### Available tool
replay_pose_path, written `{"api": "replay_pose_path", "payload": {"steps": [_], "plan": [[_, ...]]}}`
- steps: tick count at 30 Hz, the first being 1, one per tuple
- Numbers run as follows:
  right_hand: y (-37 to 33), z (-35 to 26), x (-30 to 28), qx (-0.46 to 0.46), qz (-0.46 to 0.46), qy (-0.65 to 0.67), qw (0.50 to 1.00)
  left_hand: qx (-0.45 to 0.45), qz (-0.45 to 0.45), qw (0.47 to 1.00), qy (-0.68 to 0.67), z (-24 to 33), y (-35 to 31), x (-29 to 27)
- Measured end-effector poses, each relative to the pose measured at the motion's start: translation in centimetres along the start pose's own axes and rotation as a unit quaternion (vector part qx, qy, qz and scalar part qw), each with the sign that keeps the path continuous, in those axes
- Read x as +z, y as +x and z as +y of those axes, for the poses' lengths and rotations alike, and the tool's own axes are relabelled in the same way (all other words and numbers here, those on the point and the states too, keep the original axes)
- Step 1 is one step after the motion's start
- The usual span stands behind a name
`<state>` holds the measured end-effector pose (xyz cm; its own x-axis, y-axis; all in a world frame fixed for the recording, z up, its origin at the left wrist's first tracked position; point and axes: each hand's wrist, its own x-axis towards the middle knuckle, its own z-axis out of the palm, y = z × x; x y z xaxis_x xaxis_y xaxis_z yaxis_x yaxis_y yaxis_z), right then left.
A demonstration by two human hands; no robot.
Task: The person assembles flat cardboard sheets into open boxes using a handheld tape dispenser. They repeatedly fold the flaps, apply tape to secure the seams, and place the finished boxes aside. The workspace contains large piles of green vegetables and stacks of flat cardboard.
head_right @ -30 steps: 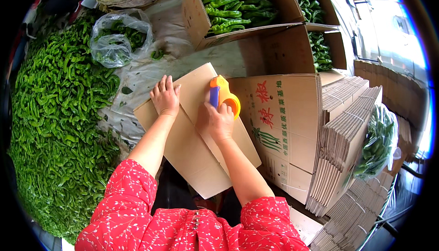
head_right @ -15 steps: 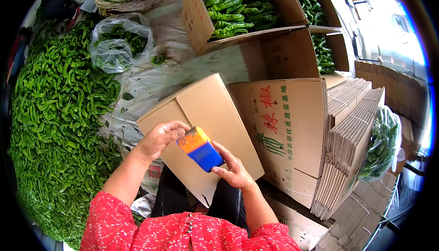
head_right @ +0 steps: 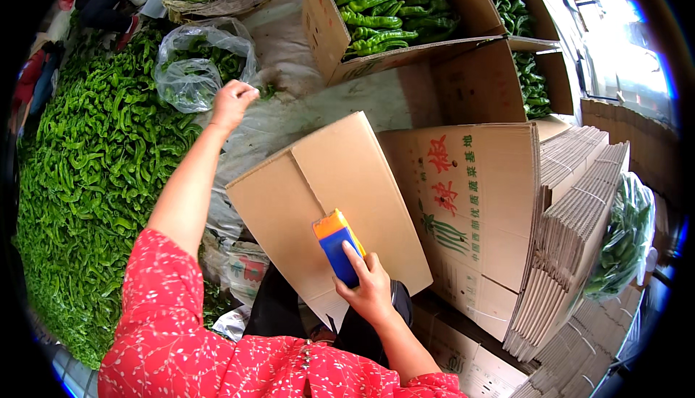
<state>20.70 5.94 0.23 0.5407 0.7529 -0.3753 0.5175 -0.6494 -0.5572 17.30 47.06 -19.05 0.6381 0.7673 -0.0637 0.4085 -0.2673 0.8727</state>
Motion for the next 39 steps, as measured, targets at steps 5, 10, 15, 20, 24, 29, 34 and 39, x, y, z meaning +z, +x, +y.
{"api": "replay_pose_path", "payload": {"steps": [5,10,15,20,24,29,34,39], "plan": [[2.9,-0.4,0.8,0.022,-0.030,-0.025,0.999,-0.078,-0.220,0.955,0.182,-9.2,-3.7,7.7],[3.5,0.3,-0.3,0.064,-0.069,-0.075,0.993,-0.173,-0.113,0.930,0.305,-1.3,-2.7,6.3],[3.4,-0.1,-0.5,0.054,-0.078,-0.055,0.994,0.020,-0.096,0.924,0.370,8.6,-12.2,8.4],[-3.3,4.0,-0.8,0.027,-0.073,-0.050,0.996,0.079,-0.009,0.920,0.385,7.0,-11.8,9.4],[-14.9,10.9,-2.5,0.074,-0.138,-0.029,0.987,0.069,-0.042,0.919,0.386,6.8,-11.3,9.9],[-27.9,19.7,-4.9,0.125,-0.198,-0.101,0.967,0.018,-0.076,0.908,0.412,6.1,-10.4,9.8],[-19.6,22.6,3.4,0.145,-0.168,-0.081,0.972,0.120,0.084,0.833,0.534,5.6,-11.2,11.9],[-15.7,29.9,12.8,0.232,-0.222,-0.034,0.946,0.154,0.052,0.877,0.452,12.8,-23.2,18.9]]}}
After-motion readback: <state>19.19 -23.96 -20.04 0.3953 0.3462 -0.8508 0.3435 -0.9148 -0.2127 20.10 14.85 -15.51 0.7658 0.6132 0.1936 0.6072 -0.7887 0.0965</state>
